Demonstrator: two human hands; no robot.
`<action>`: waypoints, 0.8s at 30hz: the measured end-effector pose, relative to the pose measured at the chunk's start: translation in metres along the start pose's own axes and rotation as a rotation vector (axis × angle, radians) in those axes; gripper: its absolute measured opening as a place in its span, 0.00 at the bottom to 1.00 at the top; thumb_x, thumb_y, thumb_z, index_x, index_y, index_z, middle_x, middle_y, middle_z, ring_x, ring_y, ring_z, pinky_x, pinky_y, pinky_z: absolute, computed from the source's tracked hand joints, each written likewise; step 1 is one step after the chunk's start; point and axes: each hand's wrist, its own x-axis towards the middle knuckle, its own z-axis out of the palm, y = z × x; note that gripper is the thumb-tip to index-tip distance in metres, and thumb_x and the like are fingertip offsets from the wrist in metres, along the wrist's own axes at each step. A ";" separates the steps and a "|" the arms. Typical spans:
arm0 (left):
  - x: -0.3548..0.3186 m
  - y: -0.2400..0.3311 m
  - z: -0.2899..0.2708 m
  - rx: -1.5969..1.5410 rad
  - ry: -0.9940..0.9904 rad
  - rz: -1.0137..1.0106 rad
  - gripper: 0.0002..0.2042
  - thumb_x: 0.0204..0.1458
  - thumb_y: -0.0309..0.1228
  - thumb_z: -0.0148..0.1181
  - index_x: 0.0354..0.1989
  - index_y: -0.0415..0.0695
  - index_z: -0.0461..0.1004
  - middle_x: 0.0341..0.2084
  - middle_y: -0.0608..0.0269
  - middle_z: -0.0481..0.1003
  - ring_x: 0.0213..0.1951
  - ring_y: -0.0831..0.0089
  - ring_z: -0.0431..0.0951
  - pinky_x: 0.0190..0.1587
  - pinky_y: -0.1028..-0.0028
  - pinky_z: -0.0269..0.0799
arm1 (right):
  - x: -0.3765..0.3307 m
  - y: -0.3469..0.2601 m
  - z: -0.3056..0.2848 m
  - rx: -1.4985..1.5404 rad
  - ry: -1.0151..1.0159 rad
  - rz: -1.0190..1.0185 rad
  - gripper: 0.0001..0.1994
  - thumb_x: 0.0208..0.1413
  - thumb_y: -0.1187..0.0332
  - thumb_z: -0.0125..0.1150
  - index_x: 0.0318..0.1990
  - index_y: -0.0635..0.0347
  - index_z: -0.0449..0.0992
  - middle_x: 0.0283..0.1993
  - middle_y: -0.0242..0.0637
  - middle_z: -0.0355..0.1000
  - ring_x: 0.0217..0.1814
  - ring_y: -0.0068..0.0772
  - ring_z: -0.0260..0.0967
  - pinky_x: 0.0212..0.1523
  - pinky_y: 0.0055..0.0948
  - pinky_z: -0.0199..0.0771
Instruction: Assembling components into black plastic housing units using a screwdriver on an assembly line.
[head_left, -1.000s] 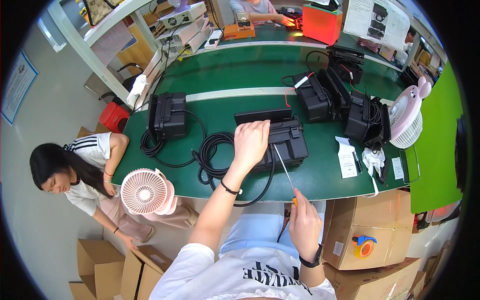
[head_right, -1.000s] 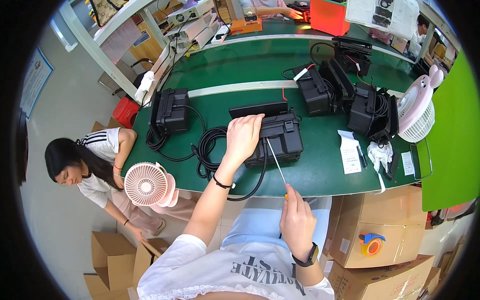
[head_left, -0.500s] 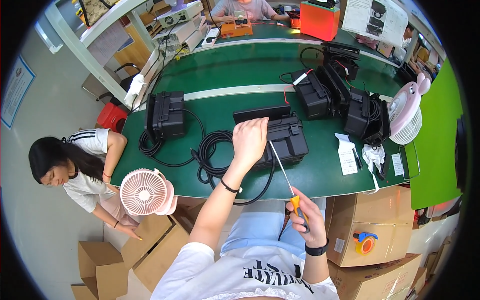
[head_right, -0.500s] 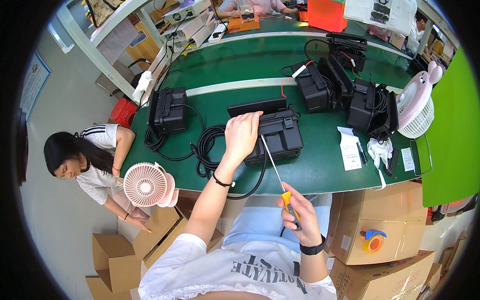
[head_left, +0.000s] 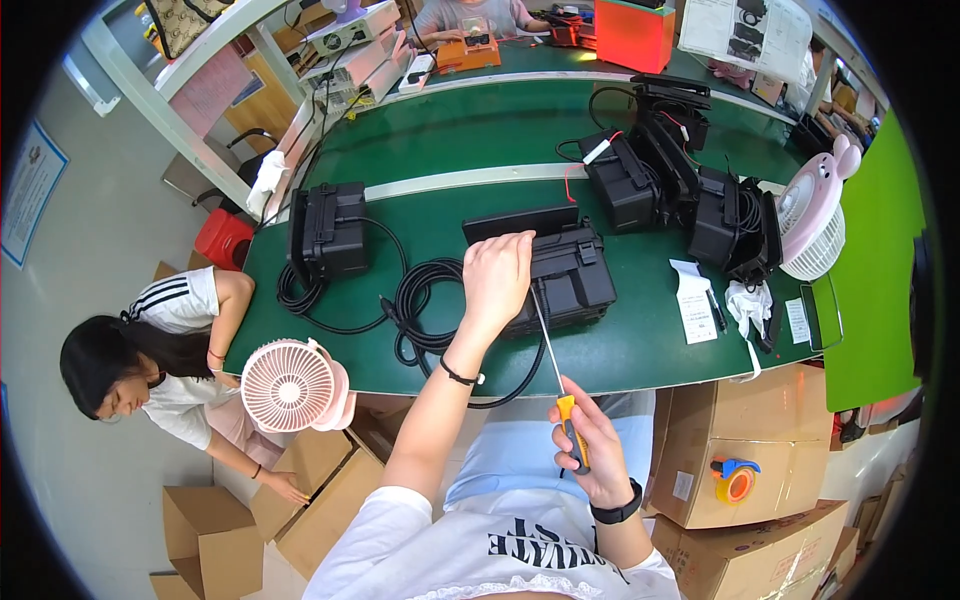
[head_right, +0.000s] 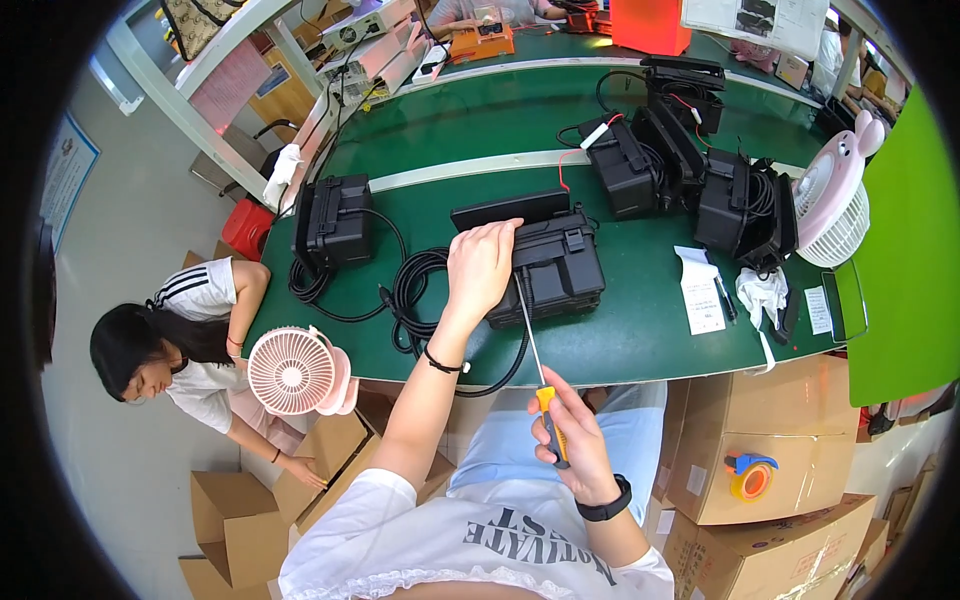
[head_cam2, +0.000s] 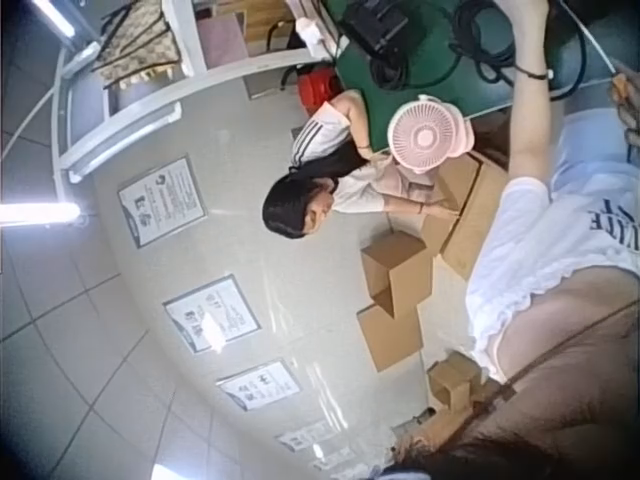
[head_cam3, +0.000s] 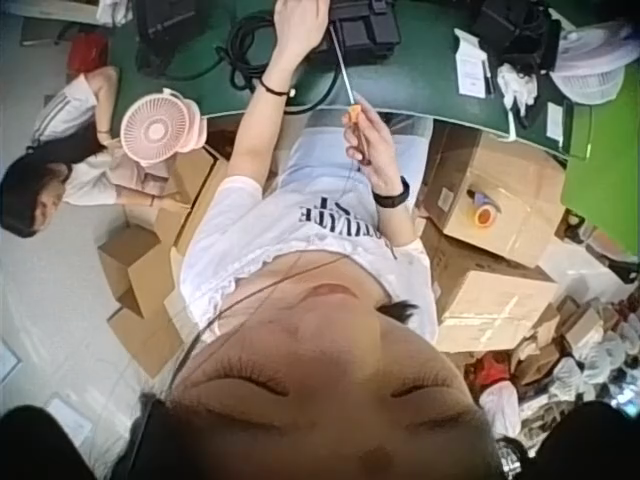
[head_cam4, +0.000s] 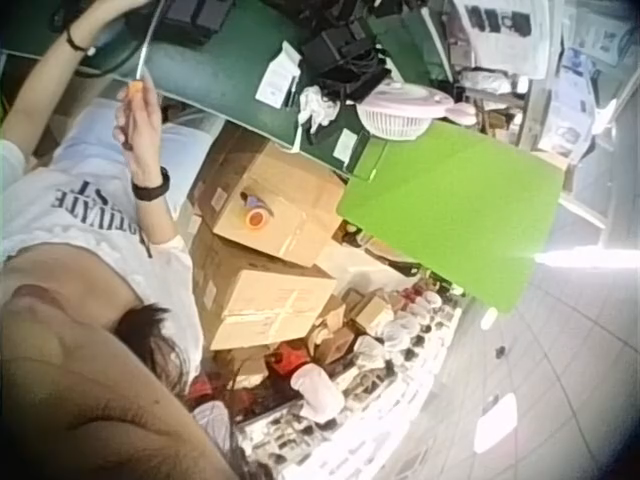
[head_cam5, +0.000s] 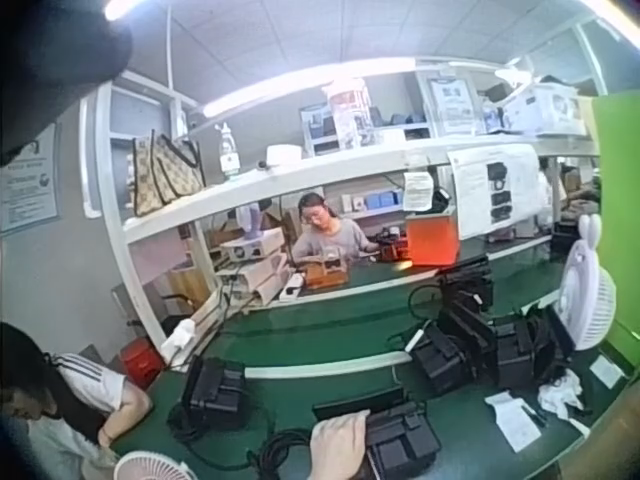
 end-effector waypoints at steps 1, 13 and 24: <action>0.000 0.000 0.001 -0.002 0.004 0.005 0.15 0.65 0.35 0.45 0.40 0.45 0.82 0.36 0.62 0.82 0.43 0.64 0.80 0.52 0.63 0.67 | 0.000 0.002 0.003 0.040 0.001 0.005 0.25 0.68 0.67 0.48 0.71 0.51 0.56 0.45 0.34 0.65 0.29 0.19 0.59 0.20 0.15 0.60; -0.001 0.001 -0.003 -0.038 0.010 0.017 0.16 0.65 0.35 0.45 0.41 0.44 0.81 0.37 0.60 0.82 0.43 0.63 0.80 0.52 0.63 0.66 | 0.011 0.028 0.005 -0.423 0.024 -0.144 0.28 0.67 0.72 0.48 0.72 0.46 0.51 0.47 0.31 0.62 0.35 0.18 0.61 0.30 0.19 0.68; -0.001 0.001 -0.002 -0.073 0.012 0.013 0.16 0.65 0.35 0.45 0.40 0.44 0.82 0.37 0.59 0.82 0.43 0.63 0.80 0.52 0.62 0.66 | 0.014 0.030 -0.004 0.494 -0.197 0.105 0.24 0.71 0.64 0.43 0.72 0.40 0.52 0.44 0.32 0.60 0.30 0.21 0.56 0.22 0.18 0.60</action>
